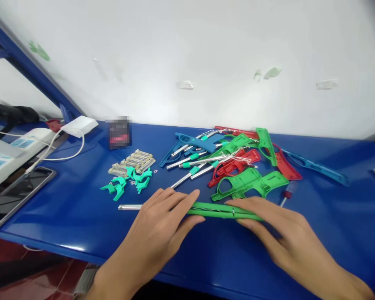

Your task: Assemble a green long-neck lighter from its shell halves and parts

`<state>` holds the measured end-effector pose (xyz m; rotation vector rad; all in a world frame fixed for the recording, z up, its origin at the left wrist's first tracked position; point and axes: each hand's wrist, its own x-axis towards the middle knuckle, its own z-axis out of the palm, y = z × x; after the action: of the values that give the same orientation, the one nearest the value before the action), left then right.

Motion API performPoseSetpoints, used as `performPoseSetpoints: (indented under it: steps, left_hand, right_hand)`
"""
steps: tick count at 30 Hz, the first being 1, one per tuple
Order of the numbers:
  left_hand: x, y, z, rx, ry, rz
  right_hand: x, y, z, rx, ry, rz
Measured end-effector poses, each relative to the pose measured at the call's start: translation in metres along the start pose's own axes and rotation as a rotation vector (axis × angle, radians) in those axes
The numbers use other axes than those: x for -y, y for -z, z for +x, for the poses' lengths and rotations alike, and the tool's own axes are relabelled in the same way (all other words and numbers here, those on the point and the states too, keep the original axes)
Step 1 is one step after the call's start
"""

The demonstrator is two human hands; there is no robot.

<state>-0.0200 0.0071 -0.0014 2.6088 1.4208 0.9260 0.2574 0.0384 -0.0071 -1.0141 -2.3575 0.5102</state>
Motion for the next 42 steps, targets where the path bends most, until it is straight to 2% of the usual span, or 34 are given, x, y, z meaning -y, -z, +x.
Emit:
performPoseSetpoints:
  steps: [10,16,26,32,37,42]
  left_hand:
    - [-0.001,0.006,0.006,0.034,-0.013,0.030]
    - [0.008,0.015,0.021,0.161,0.036,0.056]
    - [0.016,0.017,0.041,0.248,0.076,-0.056]
    - [0.014,0.008,0.042,0.221,0.063,-0.076]
    - [0.014,0.002,0.044,0.126,0.013,-0.099]
    - [0.015,-0.005,0.047,0.058,-0.046,-0.076]
  right_hand:
    - [-0.001,-0.001,-0.001,-0.066,0.002,0.021]
    - [-0.007,0.001,0.009,-0.111,0.031,-0.019]
    - [-0.015,0.007,0.023,-0.065,0.080,-0.108]
    - [-0.011,0.004,0.033,-0.024,0.238,-0.368]
    - [-0.007,-0.001,0.035,-0.097,0.236,-0.307]
    - [-0.014,-0.004,0.032,-0.143,0.262,-0.318]
